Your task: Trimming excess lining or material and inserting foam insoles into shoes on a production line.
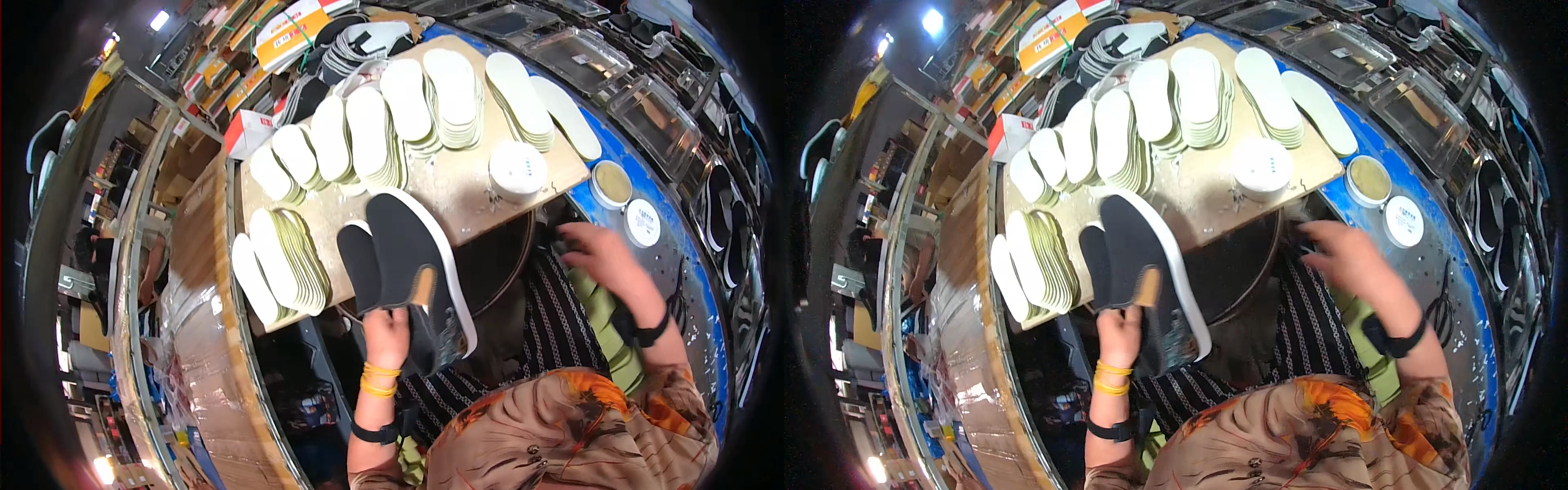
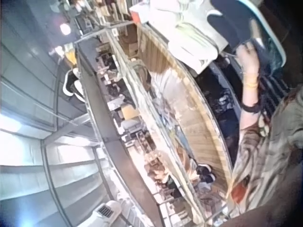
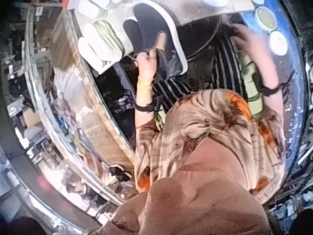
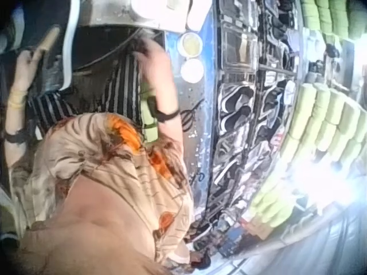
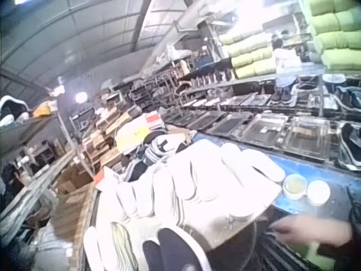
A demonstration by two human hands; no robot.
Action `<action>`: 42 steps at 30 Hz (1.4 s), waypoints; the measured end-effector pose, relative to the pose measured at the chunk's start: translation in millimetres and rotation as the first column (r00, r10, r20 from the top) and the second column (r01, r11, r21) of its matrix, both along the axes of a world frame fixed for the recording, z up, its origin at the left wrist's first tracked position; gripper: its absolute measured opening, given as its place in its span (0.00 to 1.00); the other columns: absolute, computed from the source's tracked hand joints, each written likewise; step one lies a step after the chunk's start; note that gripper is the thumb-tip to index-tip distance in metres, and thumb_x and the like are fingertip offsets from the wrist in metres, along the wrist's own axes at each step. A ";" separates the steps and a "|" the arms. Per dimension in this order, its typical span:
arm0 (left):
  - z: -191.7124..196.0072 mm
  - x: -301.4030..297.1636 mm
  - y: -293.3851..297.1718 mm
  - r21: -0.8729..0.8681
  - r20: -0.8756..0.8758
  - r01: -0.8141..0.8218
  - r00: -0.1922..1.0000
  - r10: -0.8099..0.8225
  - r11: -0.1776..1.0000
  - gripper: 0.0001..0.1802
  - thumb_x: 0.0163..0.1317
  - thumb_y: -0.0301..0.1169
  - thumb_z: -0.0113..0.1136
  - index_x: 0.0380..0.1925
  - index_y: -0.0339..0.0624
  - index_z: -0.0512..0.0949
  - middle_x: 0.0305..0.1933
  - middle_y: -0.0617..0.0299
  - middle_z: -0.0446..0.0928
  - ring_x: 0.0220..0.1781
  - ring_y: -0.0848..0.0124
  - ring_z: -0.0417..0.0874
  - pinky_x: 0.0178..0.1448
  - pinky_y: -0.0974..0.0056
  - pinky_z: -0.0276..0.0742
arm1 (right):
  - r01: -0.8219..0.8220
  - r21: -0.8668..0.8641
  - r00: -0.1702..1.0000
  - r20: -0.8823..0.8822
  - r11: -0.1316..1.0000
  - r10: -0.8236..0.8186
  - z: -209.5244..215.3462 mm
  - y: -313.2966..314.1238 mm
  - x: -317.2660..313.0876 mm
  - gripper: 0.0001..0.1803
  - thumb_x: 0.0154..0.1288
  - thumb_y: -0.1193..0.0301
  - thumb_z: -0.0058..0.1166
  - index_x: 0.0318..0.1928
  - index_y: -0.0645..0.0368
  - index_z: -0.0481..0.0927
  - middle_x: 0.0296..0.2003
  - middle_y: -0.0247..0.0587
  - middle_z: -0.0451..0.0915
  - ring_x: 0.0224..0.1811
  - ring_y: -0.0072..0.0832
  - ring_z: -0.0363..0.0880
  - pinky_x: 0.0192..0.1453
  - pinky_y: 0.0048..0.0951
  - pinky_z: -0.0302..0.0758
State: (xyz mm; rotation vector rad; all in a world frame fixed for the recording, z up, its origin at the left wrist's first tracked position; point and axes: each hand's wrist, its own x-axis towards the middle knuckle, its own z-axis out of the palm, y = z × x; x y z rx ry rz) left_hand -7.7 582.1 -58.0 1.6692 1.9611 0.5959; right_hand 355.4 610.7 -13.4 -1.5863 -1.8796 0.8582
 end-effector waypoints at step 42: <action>164.6 -138.0 3.1 0.339 0.656 -0.367 0.752 0.062 0.866 0.15 0.62 0.36 0.47 0.37 0.33 0.73 0.25 0.62 0.75 0.18 0.79 0.73 0.16 0.76 0.65 | 0.154 0.341 0.781 -0.617 0.927 0.097 115.0 82.2 -57.4 0.22 0.59 0.73 0.46 0.55 0.61 0.69 0.46 0.38 0.75 0.35 0.15 0.75 0.30 0.14 0.73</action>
